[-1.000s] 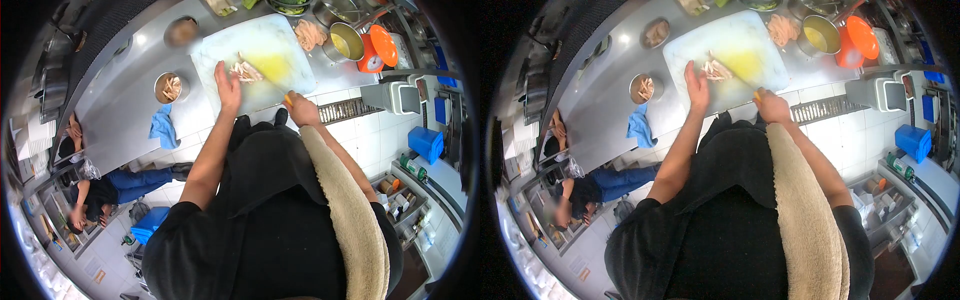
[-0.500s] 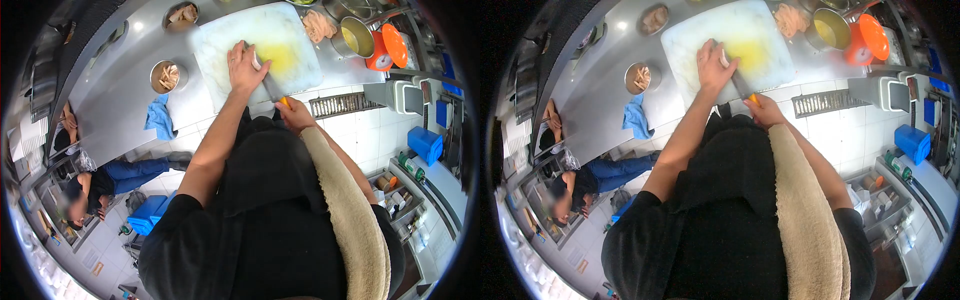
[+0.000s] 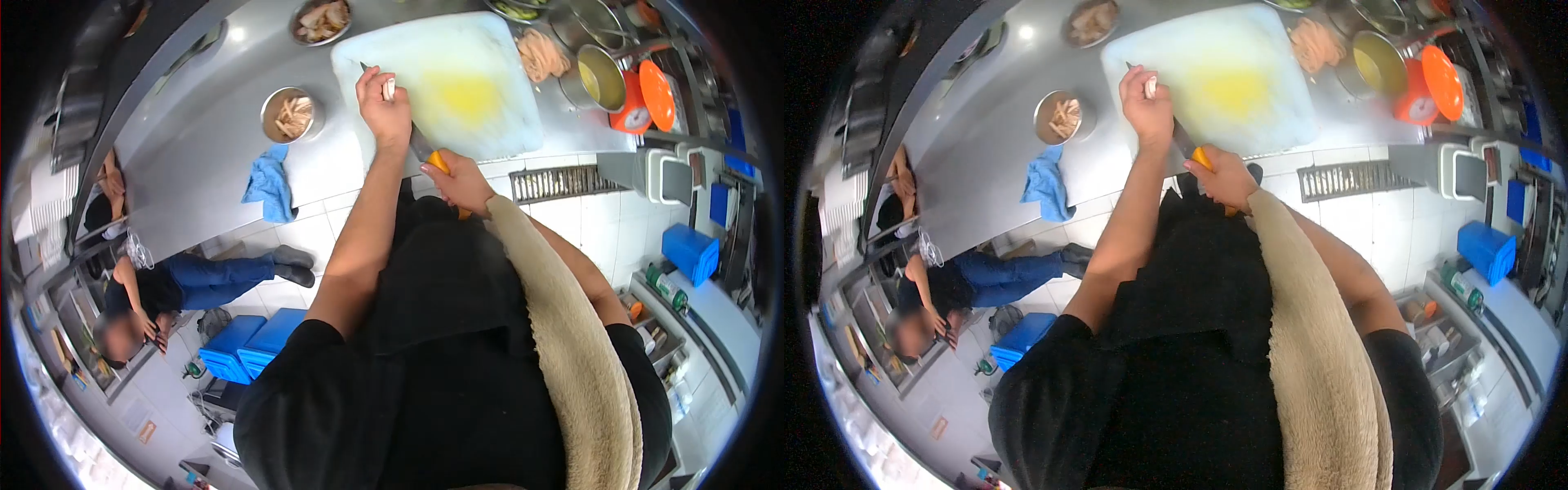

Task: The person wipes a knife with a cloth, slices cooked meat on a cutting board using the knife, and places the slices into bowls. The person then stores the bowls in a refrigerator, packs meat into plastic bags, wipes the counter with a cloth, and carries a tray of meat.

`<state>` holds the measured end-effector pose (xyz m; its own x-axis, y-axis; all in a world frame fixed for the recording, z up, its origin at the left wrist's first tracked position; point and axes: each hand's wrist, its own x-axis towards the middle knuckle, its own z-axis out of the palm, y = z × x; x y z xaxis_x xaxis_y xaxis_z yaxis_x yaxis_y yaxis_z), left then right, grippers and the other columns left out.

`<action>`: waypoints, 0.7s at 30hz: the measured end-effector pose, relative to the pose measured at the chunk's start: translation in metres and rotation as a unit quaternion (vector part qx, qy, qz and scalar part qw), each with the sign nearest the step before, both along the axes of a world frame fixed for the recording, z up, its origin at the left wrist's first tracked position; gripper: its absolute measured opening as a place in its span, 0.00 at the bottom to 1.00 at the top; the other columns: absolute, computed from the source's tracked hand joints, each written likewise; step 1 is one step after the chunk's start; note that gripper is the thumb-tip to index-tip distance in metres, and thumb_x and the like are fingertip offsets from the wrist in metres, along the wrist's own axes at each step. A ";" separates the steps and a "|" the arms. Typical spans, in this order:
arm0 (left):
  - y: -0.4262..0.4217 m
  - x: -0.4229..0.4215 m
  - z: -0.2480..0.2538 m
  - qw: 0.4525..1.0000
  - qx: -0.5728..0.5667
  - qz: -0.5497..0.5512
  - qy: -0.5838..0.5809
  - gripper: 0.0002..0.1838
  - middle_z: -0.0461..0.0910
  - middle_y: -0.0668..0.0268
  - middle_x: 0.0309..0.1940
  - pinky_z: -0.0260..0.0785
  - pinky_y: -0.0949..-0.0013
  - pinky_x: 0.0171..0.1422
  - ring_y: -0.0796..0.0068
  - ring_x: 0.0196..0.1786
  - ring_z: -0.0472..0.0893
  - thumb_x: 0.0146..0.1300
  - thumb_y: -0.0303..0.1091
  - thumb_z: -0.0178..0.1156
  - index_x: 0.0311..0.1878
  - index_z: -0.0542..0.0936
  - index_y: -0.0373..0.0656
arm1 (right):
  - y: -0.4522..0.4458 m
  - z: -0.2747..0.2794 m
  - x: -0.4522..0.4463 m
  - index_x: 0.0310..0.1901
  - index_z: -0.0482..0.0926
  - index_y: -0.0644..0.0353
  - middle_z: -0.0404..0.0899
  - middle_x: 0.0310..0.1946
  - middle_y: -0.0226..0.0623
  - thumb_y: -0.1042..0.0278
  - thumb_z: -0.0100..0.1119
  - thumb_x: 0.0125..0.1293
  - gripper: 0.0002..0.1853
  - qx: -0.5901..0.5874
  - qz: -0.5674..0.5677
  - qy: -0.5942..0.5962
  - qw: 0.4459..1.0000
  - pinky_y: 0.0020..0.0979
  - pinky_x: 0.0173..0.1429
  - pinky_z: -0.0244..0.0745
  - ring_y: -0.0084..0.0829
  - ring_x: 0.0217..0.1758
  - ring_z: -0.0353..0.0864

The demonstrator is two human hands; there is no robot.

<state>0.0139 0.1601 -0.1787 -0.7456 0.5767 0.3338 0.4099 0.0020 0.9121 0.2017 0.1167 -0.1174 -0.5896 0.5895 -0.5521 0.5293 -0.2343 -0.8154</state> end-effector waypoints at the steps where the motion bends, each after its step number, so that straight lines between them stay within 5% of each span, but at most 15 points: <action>1: -0.002 -0.014 0.011 0.999 0.010 0.014 0.031 0.13 0.78 0.55 0.60 0.73 0.57 0.68 0.52 0.63 0.79 0.53 0.19 0.62 0.43 0.83 0.39 | 0.001 0.004 -0.011 0.41 0.74 0.62 0.77 0.21 0.38 0.49 0.61 0.77 0.20 0.020 0.012 0.014 1.000 0.34 0.25 0.74 0.28 0.19 0.78; 6: -0.014 -0.090 0.068 0.979 0.088 0.105 0.154 0.14 0.81 0.55 0.57 0.72 0.56 0.68 0.53 0.60 0.81 0.54 0.21 0.62 0.45 0.83 0.41 | 0.007 0.033 -0.076 0.40 0.75 0.63 0.80 0.25 0.48 0.49 0.62 0.75 0.21 0.190 0.081 0.086 0.975 0.44 0.34 0.75 0.48 0.26 0.81; 10: -0.037 -0.138 0.085 0.976 0.109 0.139 0.124 0.10 0.81 0.56 0.57 0.72 0.58 0.68 0.58 0.60 0.80 0.60 0.25 0.67 0.45 0.82 0.41 | 0.013 0.053 -0.114 0.41 0.76 0.64 0.82 0.30 0.54 0.49 0.62 0.74 0.21 0.247 0.144 0.047 0.957 0.50 0.41 0.76 0.59 0.35 0.81; 11: -0.042 -0.149 0.077 0.973 0.131 0.143 0.125 0.09 0.83 0.57 0.52 0.75 0.62 0.64 0.64 0.56 0.83 0.63 0.26 0.69 0.45 0.81 0.38 | 0.016 0.053 -0.117 0.42 0.77 0.64 0.82 0.30 0.54 0.49 0.63 0.74 0.21 0.268 0.150 0.043 0.951 0.50 0.42 0.76 0.59 0.36 0.81; 14: -0.066 -0.171 0.048 0.977 0.102 0.111 -0.152 0.08 0.86 0.60 0.45 0.76 0.66 0.61 0.71 0.52 0.84 0.70 0.28 0.67 0.46 0.80 0.37 | 0.021 0.047 -0.114 0.44 0.78 0.64 0.83 0.31 0.54 0.50 0.63 0.74 0.21 0.322 0.162 0.030 0.932 0.51 0.43 0.76 0.59 0.37 0.82; 19: -0.083 -0.182 0.037 0.975 0.147 0.063 -0.152 0.13 0.87 0.61 0.44 0.78 0.67 0.56 0.74 0.48 0.84 0.82 0.35 0.53 0.50 0.81 0.35 | 0.029 0.041 -0.102 0.44 0.79 0.64 0.83 0.30 0.54 0.51 0.62 0.74 0.19 0.347 0.169 0.003 0.922 0.51 0.44 0.76 0.59 0.38 0.83; 21: -0.089 -0.185 0.042 0.981 0.114 0.078 -0.138 0.12 0.86 0.61 0.45 0.78 0.67 0.56 0.73 0.48 0.85 0.79 0.35 0.56 0.49 0.82 0.36 | 0.029 0.048 -0.104 0.44 0.79 0.64 0.83 0.31 0.54 0.51 0.63 0.74 0.19 0.341 0.170 0.000 0.925 0.51 0.44 0.77 0.59 0.38 0.83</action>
